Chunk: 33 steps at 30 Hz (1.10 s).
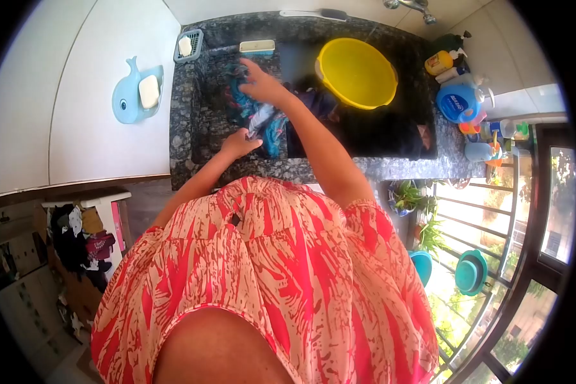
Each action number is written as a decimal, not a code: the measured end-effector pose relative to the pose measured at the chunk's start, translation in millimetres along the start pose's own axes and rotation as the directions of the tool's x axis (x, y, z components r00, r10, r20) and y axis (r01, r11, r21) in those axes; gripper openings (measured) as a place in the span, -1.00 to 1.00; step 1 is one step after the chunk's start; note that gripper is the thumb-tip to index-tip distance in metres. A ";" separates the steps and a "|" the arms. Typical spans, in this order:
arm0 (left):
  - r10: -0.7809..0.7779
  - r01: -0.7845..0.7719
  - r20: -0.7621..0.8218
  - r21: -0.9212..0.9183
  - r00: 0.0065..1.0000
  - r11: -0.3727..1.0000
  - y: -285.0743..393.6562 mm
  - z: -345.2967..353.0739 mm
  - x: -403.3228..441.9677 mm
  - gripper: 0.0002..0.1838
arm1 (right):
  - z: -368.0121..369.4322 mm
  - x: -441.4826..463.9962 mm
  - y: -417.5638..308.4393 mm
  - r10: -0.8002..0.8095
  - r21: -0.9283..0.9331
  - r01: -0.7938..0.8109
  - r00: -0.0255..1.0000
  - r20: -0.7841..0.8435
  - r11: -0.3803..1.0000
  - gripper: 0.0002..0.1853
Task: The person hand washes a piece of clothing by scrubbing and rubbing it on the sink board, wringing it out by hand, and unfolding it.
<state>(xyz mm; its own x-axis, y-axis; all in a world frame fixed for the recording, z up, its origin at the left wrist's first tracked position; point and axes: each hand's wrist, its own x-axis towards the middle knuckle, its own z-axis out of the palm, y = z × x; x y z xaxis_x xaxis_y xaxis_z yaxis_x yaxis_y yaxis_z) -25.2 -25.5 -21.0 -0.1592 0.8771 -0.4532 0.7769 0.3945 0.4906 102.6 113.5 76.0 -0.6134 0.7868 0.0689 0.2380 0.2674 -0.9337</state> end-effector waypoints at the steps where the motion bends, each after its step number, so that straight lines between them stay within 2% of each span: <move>1: 0.006 -0.006 -0.017 -0.032 1.000 0.999 1.6 1.9 -3.2 -0.33 | 4.3 -4.9 28.5 -0.075 -0.147 0.064 0.995 -0.071 0.987 -0.39; 2: 0.011 -0.014 -0.035 -0.065 0.999 0.998 4.9 0.6 -7.2 -0.41 | -0.9 -15.5 47.7 0.007 -0.313 -0.001 1.000 0.020 0.950 -0.37; 3: 0.018 -0.023 -0.053 -0.098 0.998 0.995 6.7 0.0 -8.6 -0.49 | 1.0 -28.0 59.7 0.122 -0.408 -0.108 0.992 0.009 0.907 -0.39; 4: 0.125 -0.121 -0.178 0.030 0.976 0.992 -4.5 12.3 4.6 -0.68 | 2.8 -40.5 71.6 0.236 -0.502 -0.204 0.972 -0.001 0.840 -0.41; 5: 0.119 -0.141 -0.161 -0.130 0.980 0.981 -3.2 4.9 4.7 -0.71 | 12.6 -60.1 78.4 0.360 -0.512 -0.359 0.927 -0.103 0.780 -0.47; 7: 0.117 -0.158 -0.120 -0.431 0.986 0.889 3.4 -19.2 -0.7 -0.78 | 27.2 -94.7 84.0 0.251 -0.570 -0.255 0.964 -0.088 0.781 -0.50; 8: 0.105 -0.169 -0.133 -0.826 0.986 0.538 -5.3 -16.9 8.0 -0.89 | 31.3 -105.7 86.0 0.272 -0.562 -0.282 0.957 -0.105 0.778 -0.53; 9: 0.074 -0.073 -0.052 -0.946 0.996 0.315 2.8 -39.5 0.3 -0.95 | 34.7 -114.9 87.2 0.293 -0.550 -0.310 0.948 -0.122 0.776 -0.57; 10: 0.092 -0.107 -0.096 -0.986 0.991 0.130 15.4 -57.6 -9.8 -0.92 | 35.9 -118.8 90.4 0.312 -0.538 -0.336 0.940 -0.139 0.773 -0.60; 11: 0.101 -0.135 -0.140 -0.989 0.985 -0.060 29.8 -75.4 -21.3 -0.88 | 31.7 -117.5 98.4 0.259 -0.479 -0.274 0.961 -0.098 0.834 -0.63; 13: 0.260 -0.209 -0.225 -0.974 0.939 -0.086 26.2 -100.0 -23.9 -0.83 | 21.3 -114.3 117.3 0.141 -0.343 -0.143 0.990 -0.031 0.928 -0.70; 14: 0.255 -0.221 -0.231 -0.973 0.939 -0.068 34.6 -112.4 -33.3 -0.87 | 21.4 -113.7 115.6 0.089 -0.408 -0.121 0.991 -0.097 0.905 -0.79; 15: 0.273 -0.235 -0.247 -0.969 0.930 -0.077 41.4 -122.4 -36.9 -0.86 | 20.1 -110.8 106.1 0.105 -0.385 -0.162 0.981 -0.163 0.909 -0.80; 17: 0.330 -0.241 -0.232 -0.970 0.915 -0.012 57.1 -137.9 -46.6 -0.90 | 15.1 -99.5 80.9 0.138 -0.335 -0.235 0.947 -0.289 0.912 -0.79; 18: 0.363 -0.253 -0.215 -0.966 0.906 0.059 57.1 -139.9 -45.8 -0.91 | 11.3 -94.1 56.5 0.222 -0.184 -0.286 0.927 -0.303 0.940 -0.67; 19: 0.393 -0.264 -0.195 -0.956 0.899 0.129 55.0 -142.1 -44.5 -0.92 | 12.9 -87.4 48.0 0.288 0.003 -0.301 0.909 -0.301 0.954 -0.65; 21: 0.441 -0.309 -0.171 -0.913 0.881 0.264 57.7 -146.2 -51.1 -0.95 | 16.5 -75.4 24.5 0.410 0.370 -0.304 0.877 -0.252 0.878 -0.59; 22: 0.461 -0.340 -0.165 -0.881 0.872 0.328 63.5 -146.8 -59.2 -0.95 | 14.0 -75.4 7.1 0.429 0.446 -0.313 0.884 -0.186 0.838 -0.57; 24: 0.520 -0.385 -0.110 -0.802 0.847 0.457 61.1 -146.7 -63.3 -0.91 | 13.9 -72.9 -13.3 0.528 0.524 -0.461 0.849 0.027 0.716 -0.63; 25: 0.525 -0.429 -0.142 -0.767 0.839 0.478 64.3 -138.3 -64.3 -0.89 | 11.8 -72.8 -12.2 0.559 0.544 -0.533 0.818 0.134 0.648 -0.66; 26: 0.517 -0.402 -0.113 -0.773 0.849 0.491 59.4 -134.8 -65.0 -0.88 | 13.9 -73.9 -2.4 0.542 0.603 -0.501 0.830 0.131 0.621 -0.78; 27: 0.507 -0.376 -0.087 -0.779 0.857 0.501 51.9 -130.3 -64.2 -0.88 | 14.1 -76.2 4.6 0.549 0.684 -0.437 0.833 0.062 0.585 -0.81; 29: 0.431 -0.282 -0.124 -0.903 0.894 0.325 35.3 -119.4 -66.0 -0.88 | 12.3 -81.7 17.0 0.567 0.813 -0.285 0.821 -0.065 0.507 -0.85; 30: 0.392 -0.235 -0.133 -0.945 0.910 0.226 24.8 -114.5 -65.4 -0.88 | 7.4 -82.1 23.3 0.616 0.874 -0.223 0.781 -0.105 0.432 -0.90; 31: 0.320 -0.199 -0.119 -0.952 0.940 0.230 8.4 -108.1 -61.8 -0.87 | 0.6 -85.6 32.8 0.632 0.904 -0.163 0.762 -0.139 0.395 -0.88; 33: 0.176 -0.126 -0.087 -0.965 0.981 0.229 -21.9 -97.7 -54.4 -0.83 | -14.9 -95.6 49.9 0.539 0.968 0.043 0.824 -0.175 0.248 -0.85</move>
<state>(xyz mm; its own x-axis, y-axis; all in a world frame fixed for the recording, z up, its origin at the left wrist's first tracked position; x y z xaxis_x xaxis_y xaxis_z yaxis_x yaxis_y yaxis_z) -93.1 -55.2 65.6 -0.0726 0.9531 -0.2937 -0.3894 0.2440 0.8881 184.3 59.9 28.0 -0.2455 0.8898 -0.3846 -0.6962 -0.4379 -0.5688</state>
